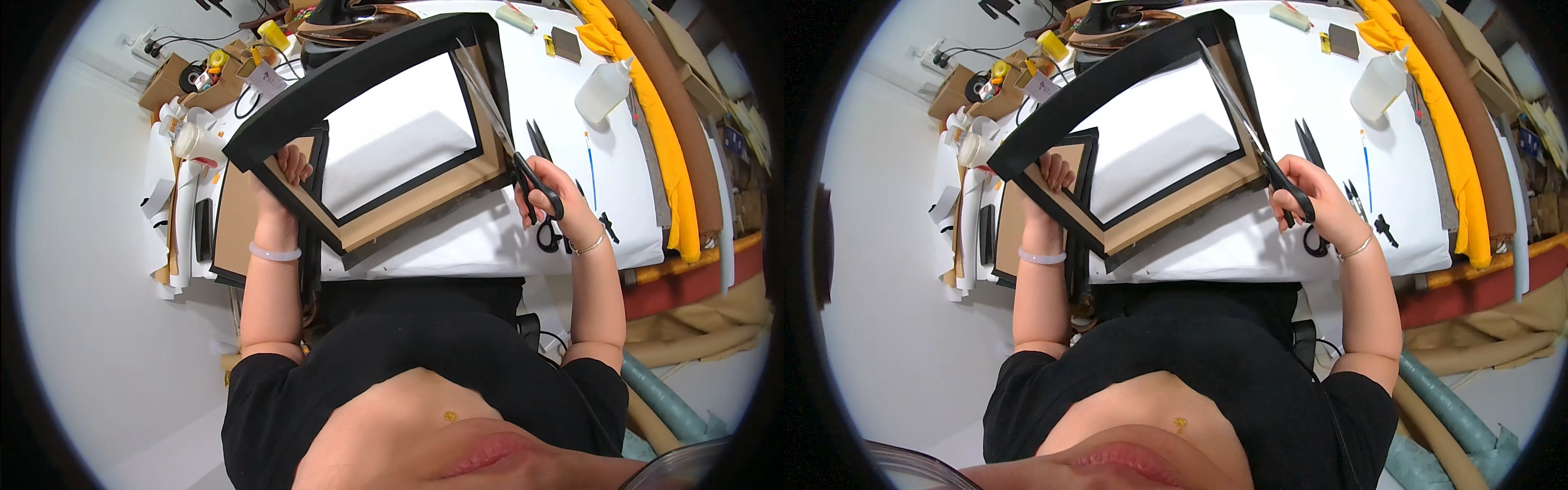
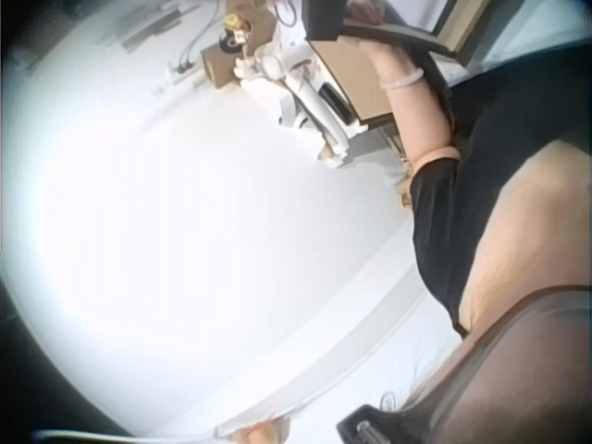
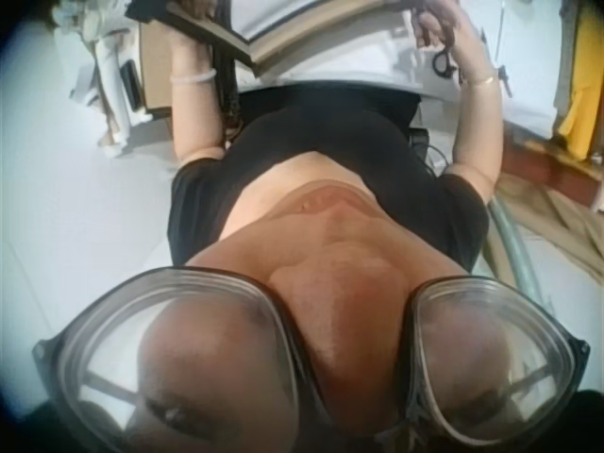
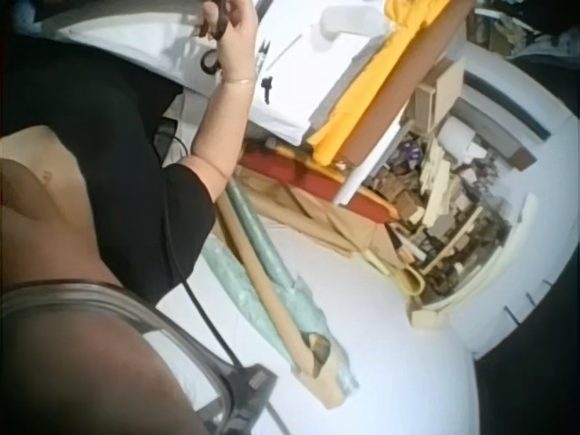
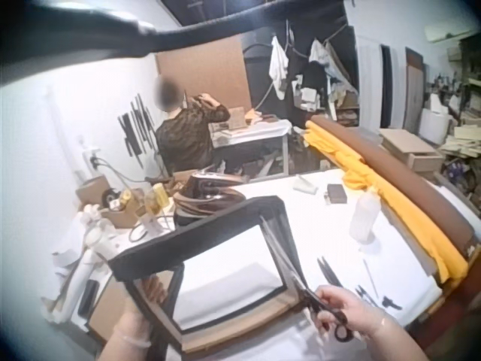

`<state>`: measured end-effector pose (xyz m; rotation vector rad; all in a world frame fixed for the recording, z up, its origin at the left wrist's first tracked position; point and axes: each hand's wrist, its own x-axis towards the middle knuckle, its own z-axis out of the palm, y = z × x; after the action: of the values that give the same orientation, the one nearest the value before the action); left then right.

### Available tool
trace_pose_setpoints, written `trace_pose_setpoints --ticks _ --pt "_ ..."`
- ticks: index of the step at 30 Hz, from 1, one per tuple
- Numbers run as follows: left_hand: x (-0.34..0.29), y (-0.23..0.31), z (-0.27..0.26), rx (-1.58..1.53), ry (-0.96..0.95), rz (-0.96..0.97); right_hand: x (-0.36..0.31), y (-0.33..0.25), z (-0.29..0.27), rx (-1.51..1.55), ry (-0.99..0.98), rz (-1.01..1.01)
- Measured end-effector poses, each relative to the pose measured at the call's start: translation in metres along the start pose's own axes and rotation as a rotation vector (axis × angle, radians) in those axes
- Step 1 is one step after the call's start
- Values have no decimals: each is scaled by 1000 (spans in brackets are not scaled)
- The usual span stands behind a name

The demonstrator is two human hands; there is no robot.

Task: The person uses a handheld iron to press black fabric onto a rectangular frame, then trims excess fabric with scissors and tucks edges with a small tool. The person repeats this process on multiple frames, folding and securing the fabric around the corners.

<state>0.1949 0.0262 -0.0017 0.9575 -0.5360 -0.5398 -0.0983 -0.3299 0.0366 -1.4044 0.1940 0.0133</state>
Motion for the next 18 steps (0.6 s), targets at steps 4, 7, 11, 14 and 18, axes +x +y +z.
trace_pose_setpoints --ticks 4,7,11,14,18 --pt "-1 -1 0 23 24 20 6 0 -16 46 -51 -14" --pt "2 0 0 54 45 4 10 6 -22 104 -82 -34" --pt "3 2 -6 88 65 -44 21 8 -24 132 -100 -45" --pt "5 2 -6 73 67 -51 27 8 -24 151 -109 -63" --pt "6 1 -7 79 86 -56 30 16 -25 147 -87 -96"
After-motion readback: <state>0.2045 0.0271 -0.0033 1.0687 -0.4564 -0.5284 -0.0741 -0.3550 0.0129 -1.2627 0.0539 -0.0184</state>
